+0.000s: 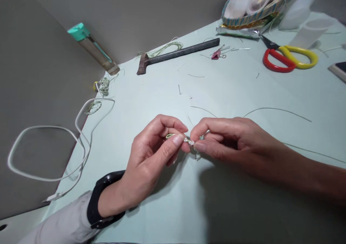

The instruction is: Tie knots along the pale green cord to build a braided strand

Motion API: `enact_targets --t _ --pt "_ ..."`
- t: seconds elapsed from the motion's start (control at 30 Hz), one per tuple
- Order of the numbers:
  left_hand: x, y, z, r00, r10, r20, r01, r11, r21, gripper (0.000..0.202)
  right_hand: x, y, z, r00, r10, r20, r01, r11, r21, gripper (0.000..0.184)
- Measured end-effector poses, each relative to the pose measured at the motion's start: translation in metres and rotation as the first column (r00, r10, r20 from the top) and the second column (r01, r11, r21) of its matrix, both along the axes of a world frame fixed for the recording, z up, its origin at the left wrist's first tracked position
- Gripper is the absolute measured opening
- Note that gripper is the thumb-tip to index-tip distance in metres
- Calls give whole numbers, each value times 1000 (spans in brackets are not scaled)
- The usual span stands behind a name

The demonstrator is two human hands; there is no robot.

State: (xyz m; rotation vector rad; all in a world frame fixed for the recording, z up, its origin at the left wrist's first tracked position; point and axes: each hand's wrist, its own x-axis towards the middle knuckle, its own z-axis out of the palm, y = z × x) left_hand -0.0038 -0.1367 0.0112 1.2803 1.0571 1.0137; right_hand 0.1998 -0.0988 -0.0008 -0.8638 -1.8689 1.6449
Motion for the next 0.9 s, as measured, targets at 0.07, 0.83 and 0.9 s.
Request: enact_targets --t 0.07,0.83,0.9 --pt "-1 1 -1 999 32 -43 -30 999 25 4 0 -1 0 1000 0 3 0 1000 -31 20" --pt "-4 5 -7 921 334 -200 -130 748 651 29 -4 -13 -11 874 -486 2 274 497 823 15" --pt "-4 6 -7 907 355 -225 -89 685 723 31 -4 -14 -11 869 -495 0 254 446 858 17"
